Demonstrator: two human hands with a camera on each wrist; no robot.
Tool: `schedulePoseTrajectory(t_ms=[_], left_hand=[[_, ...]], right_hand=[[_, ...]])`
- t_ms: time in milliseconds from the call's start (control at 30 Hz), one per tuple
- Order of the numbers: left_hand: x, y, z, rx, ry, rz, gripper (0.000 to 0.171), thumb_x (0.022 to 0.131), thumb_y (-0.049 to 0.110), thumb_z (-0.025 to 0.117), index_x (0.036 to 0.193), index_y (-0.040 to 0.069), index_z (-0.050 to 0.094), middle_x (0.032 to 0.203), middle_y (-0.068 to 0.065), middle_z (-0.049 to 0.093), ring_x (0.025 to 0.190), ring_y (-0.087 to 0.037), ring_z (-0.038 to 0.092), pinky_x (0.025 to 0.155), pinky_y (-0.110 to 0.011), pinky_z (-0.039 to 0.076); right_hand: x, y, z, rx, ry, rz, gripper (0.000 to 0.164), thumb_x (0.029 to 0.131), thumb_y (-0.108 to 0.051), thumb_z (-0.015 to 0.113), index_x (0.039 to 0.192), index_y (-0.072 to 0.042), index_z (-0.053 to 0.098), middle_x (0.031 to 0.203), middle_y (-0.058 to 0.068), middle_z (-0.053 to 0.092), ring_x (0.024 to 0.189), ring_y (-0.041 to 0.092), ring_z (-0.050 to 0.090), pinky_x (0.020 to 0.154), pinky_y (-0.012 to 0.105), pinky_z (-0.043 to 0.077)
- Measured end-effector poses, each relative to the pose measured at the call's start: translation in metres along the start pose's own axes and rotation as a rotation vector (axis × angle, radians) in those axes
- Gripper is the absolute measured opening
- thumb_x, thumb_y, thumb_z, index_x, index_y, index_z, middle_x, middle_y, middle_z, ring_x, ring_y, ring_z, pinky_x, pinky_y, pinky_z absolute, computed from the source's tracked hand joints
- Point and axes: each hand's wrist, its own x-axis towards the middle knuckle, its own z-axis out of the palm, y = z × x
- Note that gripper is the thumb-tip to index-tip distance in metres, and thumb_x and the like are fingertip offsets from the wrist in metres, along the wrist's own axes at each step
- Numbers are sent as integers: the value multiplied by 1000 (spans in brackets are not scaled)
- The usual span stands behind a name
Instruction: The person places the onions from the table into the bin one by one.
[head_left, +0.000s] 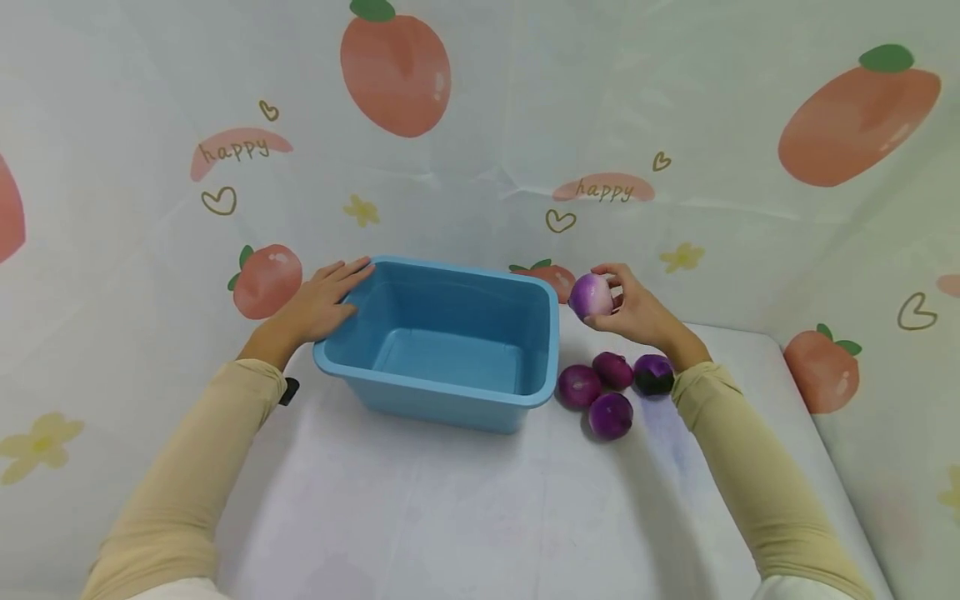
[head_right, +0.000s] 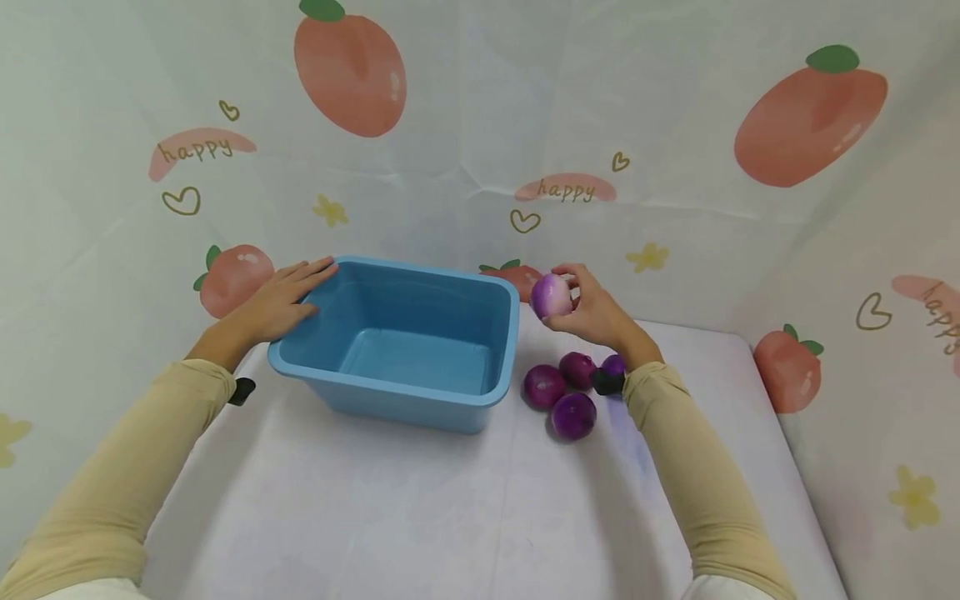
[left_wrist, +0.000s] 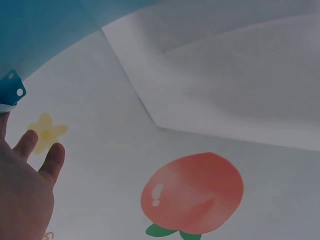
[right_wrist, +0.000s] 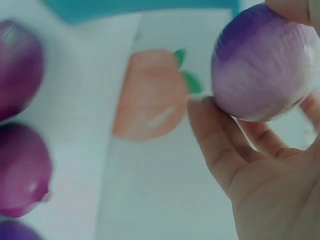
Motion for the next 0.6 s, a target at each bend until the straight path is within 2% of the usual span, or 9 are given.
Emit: schedulePoseTrajectory(t_ms=[67, 167, 333, 467, 600], left_hand=[[0, 1, 0, -12, 1, 0, 70, 99, 19, 43, 164, 22, 20, 174, -6, 15, 158, -46, 8, 118, -77, 18], [-1, 1, 0, -18, 2, -3, 70, 99, 19, 44, 164, 22, 21, 174, -6, 15, 158, -46, 8, 118, -77, 18], [-1, 0, 1, -18, 6, -6, 69, 99, 19, 44, 164, 23, 20, 174, -6, 15, 158, -46, 8, 118, -77, 18], [-1, 0, 1, -22, 8, -3, 69, 99, 19, 43, 164, 22, 20, 174, -6, 15, 158, -46, 8, 118, -77, 18], [-1, 0, 1, -27, 9, -2, 69, 99, 19, 43, 164, 22, 20, 174, -6, 15, 158, -46, 8, 118, -77, 18]], right_hand=[[0, -13, -1, 45, 6, 9, 81, 86, -21, 78, 147, -11, 25, 140, 21, 41, 109, 36, 67, 86, 28, 55], [2, -33, 2, 92, 3, -22, 82, 86, -20, 78, 144, -9, 20, 141, 20, 38, 112, 36, 69, 86, 23, 56], [14, -58, 15, 159, -33, -181, 84, 85, -11, 77, 149, -10, 23, 143, 20, 39, 106, 37, 69, 84, 21, 59], [26, -77, 27, 161, -44, -276, 80, 83, -10, 78, 147, -8, 29, 143, 17, 44, 113, 34, 66, 92, 31, 59], [38, -93, 40, 105, -51, -313, 80, 80, -15, 81, 143, -6, 32, 138, 16, 50, 119, 30, 59, 98, 45, 56]])
